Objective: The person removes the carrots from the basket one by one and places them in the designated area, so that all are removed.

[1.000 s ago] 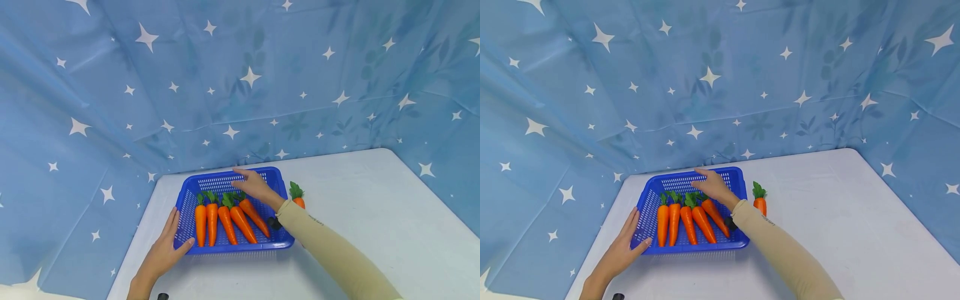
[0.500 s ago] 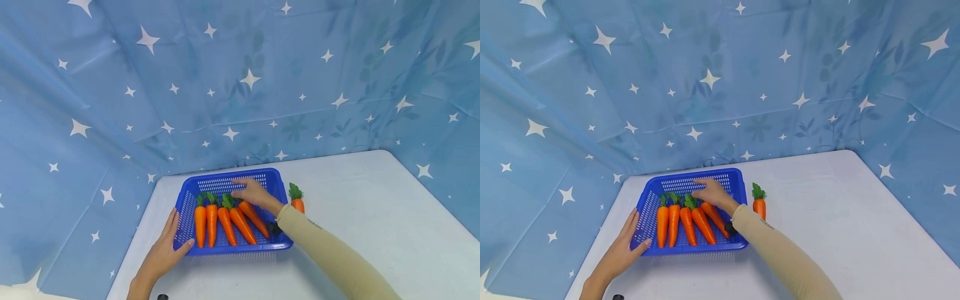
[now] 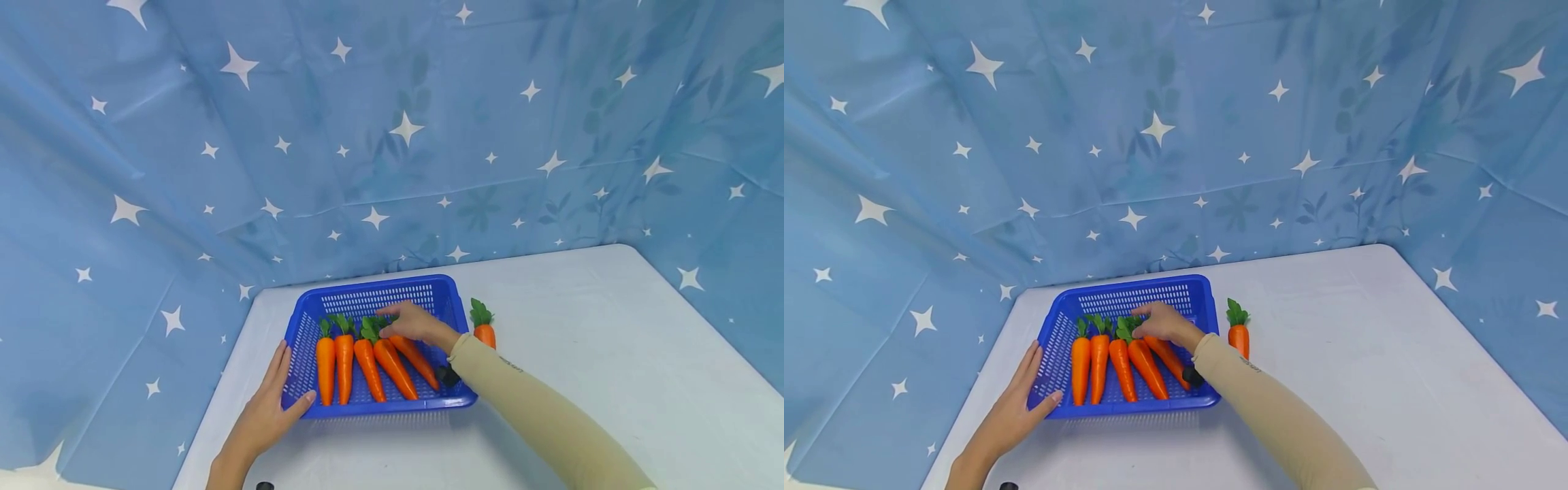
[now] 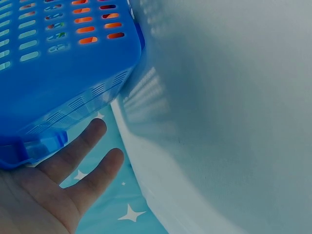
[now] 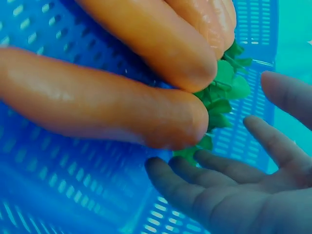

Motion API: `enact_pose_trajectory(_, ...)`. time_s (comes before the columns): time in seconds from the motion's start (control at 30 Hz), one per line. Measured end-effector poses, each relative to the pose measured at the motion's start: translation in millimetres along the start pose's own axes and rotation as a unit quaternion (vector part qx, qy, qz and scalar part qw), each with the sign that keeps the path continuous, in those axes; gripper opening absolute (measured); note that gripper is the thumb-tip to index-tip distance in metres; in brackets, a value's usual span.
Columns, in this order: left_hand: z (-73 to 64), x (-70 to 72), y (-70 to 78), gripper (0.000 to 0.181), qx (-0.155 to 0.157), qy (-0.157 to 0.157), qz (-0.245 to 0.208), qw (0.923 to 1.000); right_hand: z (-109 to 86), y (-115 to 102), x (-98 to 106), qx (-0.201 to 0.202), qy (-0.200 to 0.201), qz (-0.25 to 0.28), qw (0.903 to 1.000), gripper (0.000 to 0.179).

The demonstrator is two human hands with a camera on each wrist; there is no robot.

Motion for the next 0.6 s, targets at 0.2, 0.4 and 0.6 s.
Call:
enact_pose_trajectory(0.2,-0.8,0.0,-0.4,0.105,-0.001,0.001,-0.001,1.0,-1.4,3.7,-2.6,0.0,-0.014,0.0,0.9999,0.047)
enact_pose_trajectory(0.4,-0.1,0.8,0.6,0.104,-0.002,0.002,-0.002,1.0,-3.3,7.3,-4.8,-0.026,-0.025,-0.001,0.9994,0.046)
enact_pose_trajectory(0.6,0.5,0.8,0.0,0.104,-0.003,0.002,-0.002,1.0,-2.6,10.2,-7.1,-0.033,-0.029,-0.008,0.999,0.044)
Point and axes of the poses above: each hand's wrist, its own z-axis towards the middle knuckle, its own x-axis out of the back of the hand, y = z × x, the point moved 8 cm from there along z, towards the middle knuckle, and after that the axes turned 11 degrees about x, right-handed, at the moved point
